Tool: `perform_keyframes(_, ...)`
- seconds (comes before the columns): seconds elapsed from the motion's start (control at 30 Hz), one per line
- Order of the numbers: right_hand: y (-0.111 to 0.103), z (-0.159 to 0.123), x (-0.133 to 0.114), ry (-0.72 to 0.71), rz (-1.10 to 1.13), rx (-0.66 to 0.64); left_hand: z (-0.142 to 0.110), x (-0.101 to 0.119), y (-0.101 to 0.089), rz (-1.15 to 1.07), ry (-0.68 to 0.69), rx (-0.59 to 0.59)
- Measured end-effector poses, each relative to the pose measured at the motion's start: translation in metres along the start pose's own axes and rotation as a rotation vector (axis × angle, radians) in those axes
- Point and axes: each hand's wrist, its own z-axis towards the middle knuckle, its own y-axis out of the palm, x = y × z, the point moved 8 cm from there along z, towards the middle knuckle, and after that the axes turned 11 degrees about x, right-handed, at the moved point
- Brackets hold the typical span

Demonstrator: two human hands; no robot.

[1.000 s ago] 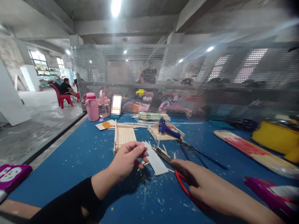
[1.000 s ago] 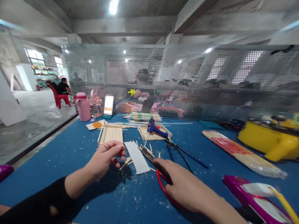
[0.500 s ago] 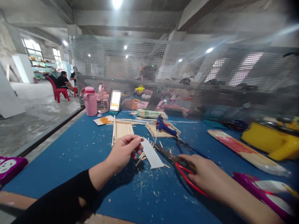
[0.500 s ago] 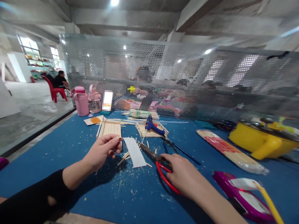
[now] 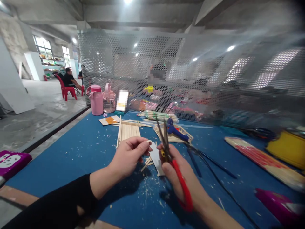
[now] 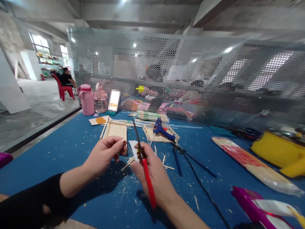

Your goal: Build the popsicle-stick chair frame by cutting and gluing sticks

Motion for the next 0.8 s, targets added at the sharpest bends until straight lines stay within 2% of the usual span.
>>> perform_keyframes(0.17, 0.010, -0.009, -0.007, -0.150, -0.061, -0.026, -0.004, -0.001, 0.004, 0.049, 0.036, -0.051)
perform_keyframes(0.33, 0.009, -0.010, -0.008, -0.208, -0.073, -0.018, -0.006, -0.001, 0.007, 0.089, 0.098, -0.106)
perform_keyframes(0.63, 0.007, -0.014, -0.012, -0.330, -0.168, 0.044, -0.007, -0.002, 0.002, 0.053, 0.151, -0.049)
perform_keyframes(0.8, 0.006, -0.015, -0.009, -0.321, -0.218, 0.048, -0.009, 0.000, 0.003, 0.041, 0.158, -0.043)
